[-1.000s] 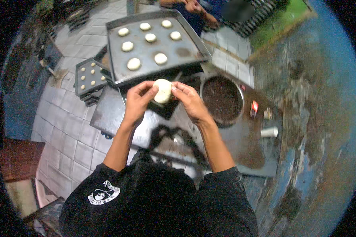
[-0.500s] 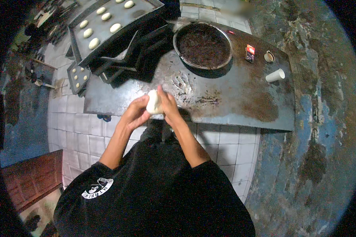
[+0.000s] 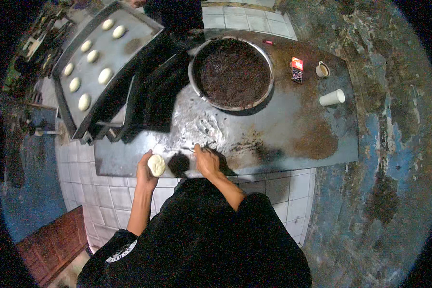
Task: The person prepares filled bread by flattening dough balls by hand, scooping chocolate filling into the center, pinching the dough to seal it, and placing the finished balls onto a metal baking tray.
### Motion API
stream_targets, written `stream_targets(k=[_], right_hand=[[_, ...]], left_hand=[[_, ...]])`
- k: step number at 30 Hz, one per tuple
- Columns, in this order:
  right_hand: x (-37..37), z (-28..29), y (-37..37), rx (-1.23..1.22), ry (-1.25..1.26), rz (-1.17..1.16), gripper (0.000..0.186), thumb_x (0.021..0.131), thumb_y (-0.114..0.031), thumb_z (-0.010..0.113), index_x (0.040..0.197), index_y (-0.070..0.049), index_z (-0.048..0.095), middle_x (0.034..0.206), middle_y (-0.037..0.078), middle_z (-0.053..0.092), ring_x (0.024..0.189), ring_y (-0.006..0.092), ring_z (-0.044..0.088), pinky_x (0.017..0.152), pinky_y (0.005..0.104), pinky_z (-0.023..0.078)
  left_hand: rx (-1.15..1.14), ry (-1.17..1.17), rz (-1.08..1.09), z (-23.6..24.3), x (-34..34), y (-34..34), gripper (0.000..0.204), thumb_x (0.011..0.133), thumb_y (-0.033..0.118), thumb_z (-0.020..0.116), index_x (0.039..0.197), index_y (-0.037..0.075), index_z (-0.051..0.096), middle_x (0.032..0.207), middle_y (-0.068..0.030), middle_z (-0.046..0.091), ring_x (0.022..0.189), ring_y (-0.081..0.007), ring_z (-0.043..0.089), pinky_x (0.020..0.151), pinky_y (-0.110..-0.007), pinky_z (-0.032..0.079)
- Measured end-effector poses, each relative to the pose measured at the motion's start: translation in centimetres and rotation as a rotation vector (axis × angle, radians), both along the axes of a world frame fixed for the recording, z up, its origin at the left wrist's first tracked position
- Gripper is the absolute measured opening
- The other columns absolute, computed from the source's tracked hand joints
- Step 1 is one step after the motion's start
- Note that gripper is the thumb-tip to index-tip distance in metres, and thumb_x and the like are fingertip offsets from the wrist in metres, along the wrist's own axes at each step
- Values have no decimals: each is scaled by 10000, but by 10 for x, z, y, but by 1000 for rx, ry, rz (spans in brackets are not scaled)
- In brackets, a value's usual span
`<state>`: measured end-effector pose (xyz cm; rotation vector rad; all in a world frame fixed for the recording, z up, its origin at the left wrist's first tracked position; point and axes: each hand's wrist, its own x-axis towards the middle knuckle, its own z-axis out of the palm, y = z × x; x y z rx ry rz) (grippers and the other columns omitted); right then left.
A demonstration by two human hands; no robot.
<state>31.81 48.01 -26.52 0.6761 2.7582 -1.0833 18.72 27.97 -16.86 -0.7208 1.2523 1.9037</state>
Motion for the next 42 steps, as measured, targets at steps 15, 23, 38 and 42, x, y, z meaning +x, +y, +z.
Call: stream_targets(k=[15,23,38,42], right_hand=[[-190,20,213,425,6,9,194,955,-167,641,1077,-24,593,841,238,712,833,443,709,690,549,533],[-149,74,216,-991,15,-229,161,954,-192,692,895,-73,600,731,-5,619,621,76,518,541,262,384],[33,-24,29,-1080,235,-416,88,972,-117,654,940,-55,601,894,37,658,860,167,625,791,316,485],[11,3,2,-138,-11,-264,372,857,-18,587,1222,40,638,1183,307,663,1151,454,629,998,459,492]], left_hand=[[123,-27,-47,7,-86,106,642,983,647,538,1117,32,662,1056,-109,731,965,-250,706,877,-407,565],[379,-28,46,21,-83,121,315,1026,285,586,1182,19,649,1193,-126,711,1119,-268,680,1034,-419,526],[874,-39,47,72,-11,84,378,1059,293,522,1245,-25,607,1291,-198,668,1215,-325,632,1120,-499,452],[866,-59,30,75,17,59,563,1030,422,553,1321,-60,535,1355,-236,622,1272,-364,590,1152,-508,410]])
